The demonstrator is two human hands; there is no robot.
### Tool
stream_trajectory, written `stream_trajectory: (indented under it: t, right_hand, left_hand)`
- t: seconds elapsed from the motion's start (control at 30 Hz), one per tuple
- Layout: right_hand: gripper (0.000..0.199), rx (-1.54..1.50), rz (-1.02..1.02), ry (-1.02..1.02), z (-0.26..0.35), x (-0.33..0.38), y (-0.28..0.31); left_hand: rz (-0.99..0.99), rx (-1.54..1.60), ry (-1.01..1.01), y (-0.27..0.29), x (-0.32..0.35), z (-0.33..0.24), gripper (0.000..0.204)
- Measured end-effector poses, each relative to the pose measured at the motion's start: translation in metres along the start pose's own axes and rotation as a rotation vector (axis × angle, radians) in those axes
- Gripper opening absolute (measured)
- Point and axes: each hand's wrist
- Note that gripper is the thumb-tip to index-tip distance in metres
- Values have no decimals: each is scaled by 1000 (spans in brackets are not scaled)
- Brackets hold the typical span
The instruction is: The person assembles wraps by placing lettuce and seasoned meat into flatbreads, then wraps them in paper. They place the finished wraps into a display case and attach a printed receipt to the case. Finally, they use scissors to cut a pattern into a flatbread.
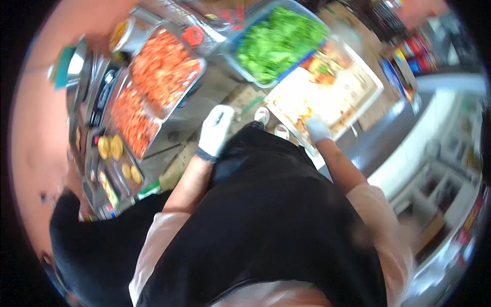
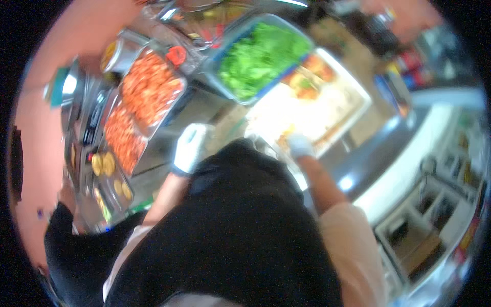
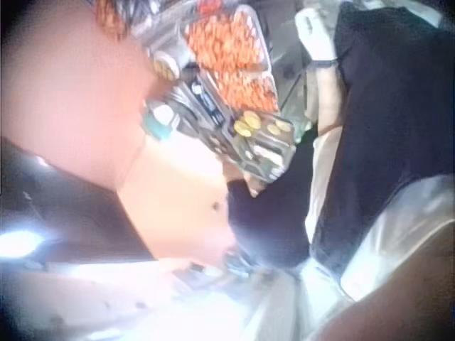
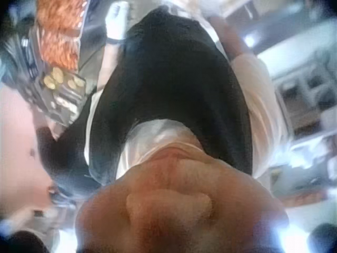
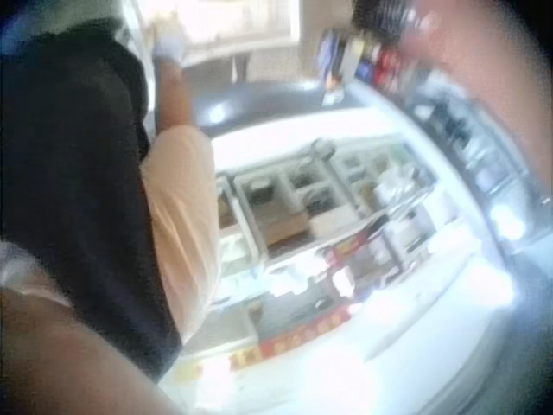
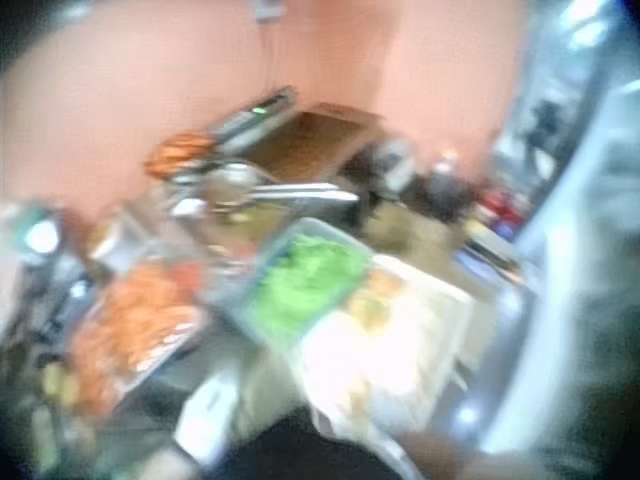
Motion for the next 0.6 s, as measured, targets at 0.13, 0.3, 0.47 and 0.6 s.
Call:
stream_trajectory:
  t: [0.13,0.3,0.47,0.6]
  right_hand:
    - [12,71,-86,-45,-18,5,-36]
    - [11,-742,-144,-484,-35,19,-17]
    - [9,-1125,-232,-378,114,-128,126]
    - [21,-1198,-702,259,272,-222,203]
  left_hand:
    - [-105,85,24,53,-1,6,24]
    - [-230,424,258,79,18,40,21]
    - [-432,357,320,154,22,96,25]
    - [-721,325,398,245,28,153,19]
Point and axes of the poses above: each hand's wrist, its own x-axis away from the middle knuckle, its own y-axis out of the back of the hand, z = x × y, and after that the axes turned 10 degrees about -z, right-handed
